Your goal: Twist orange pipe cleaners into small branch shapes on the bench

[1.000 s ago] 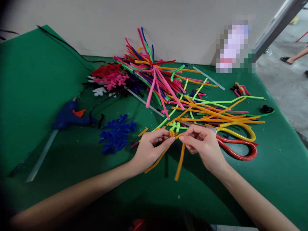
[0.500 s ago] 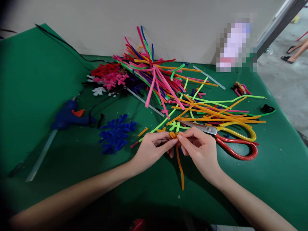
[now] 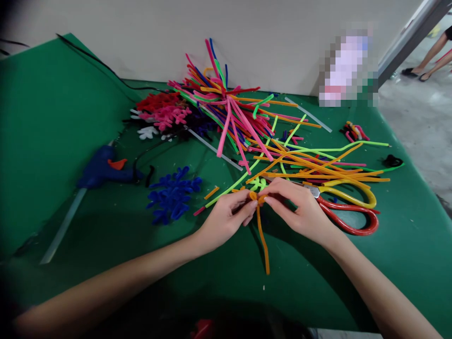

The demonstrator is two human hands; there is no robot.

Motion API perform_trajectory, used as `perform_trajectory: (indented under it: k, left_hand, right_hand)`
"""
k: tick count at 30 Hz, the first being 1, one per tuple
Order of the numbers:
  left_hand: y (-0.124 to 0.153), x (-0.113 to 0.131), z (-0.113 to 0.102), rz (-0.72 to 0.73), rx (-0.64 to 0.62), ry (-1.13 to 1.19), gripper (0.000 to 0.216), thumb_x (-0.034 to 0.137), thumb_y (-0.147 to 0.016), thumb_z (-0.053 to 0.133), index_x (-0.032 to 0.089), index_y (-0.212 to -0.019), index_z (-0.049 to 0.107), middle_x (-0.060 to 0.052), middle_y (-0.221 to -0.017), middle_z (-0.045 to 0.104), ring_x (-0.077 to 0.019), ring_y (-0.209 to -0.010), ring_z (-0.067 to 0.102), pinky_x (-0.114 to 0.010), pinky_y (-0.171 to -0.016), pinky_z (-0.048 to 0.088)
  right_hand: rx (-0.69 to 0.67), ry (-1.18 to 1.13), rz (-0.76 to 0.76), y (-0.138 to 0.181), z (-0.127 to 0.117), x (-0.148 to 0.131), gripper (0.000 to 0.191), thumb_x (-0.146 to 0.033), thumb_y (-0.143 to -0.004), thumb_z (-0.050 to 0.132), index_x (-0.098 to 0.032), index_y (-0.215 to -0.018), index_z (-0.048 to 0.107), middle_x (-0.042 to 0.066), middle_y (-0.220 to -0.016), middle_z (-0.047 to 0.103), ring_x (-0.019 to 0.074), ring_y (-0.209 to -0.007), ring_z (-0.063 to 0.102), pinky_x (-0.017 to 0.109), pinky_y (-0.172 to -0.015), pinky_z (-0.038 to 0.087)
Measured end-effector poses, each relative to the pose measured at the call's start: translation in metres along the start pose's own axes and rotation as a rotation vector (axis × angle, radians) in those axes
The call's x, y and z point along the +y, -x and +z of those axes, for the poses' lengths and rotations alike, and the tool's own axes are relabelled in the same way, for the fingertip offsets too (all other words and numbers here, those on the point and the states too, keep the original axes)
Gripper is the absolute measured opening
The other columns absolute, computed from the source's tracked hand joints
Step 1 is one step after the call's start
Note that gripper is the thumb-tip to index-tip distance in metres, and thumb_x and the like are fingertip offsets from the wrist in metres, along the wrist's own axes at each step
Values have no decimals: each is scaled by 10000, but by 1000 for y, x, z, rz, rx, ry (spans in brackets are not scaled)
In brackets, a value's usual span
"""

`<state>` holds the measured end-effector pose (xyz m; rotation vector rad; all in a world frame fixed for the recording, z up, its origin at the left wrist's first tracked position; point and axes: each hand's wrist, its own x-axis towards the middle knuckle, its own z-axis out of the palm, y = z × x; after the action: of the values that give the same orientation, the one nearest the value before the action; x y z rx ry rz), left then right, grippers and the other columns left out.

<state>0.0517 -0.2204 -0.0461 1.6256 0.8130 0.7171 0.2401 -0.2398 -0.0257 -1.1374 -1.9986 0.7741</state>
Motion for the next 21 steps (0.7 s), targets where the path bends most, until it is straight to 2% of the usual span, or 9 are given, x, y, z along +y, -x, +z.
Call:
perform_trajectory:
  k: [5, 11, 16, 21]
  left_hand:
    - [0, -1, 0, -5, -17, 37, 188, 215, -890, 430, 167, -713, 470, 46, -565, 425, -88, -502, 419, -228, -500, 336]
    - [0, -1, -1, 8, -32, -40, 245, 227, -896, 411, 183, -655, 395, 49, -582, 375, -90, -516, 358, -239, -505, 294]
    - [1, 3, -2, 1, -62, -134, 280, 219, -906, 365, 198, -630, 325, 50, -570, 351, -99, -514, 334, -249, -505, 269]
    - [0, 4, -2, 38, -91, -218, 272, 218, -920, 347, 201, -651, 314, 50, -584, 348, -103, -528, 345, -249, -523, 275]
  right_hand:
    - [-99, 3, -61, -2, -4, 2, 172, -167, -893, 544, -221, -1041, 614, 34, -952, 641, 156, -899, 586, 287, -787, 477]
    - [-70, 12, -117, 0, -3, 7, 105, -162, -863, 598, -197, -959, 617, 21, -856, 634, 137, -792, 584, 272, -726, 479]
    - [-64, 118, -259, 2, 0, 10, 139, -124, -856, 598, -185, -981, 590, 30, -882, 633, 135, -809, 591, 271, -758, 483]
    - [-50, 198, -278, 5, 1, 9, 106, -122, -857, 590, -180, -945, 581, 35, -862, 611, 143, -795, 592, 268, -740, 488]
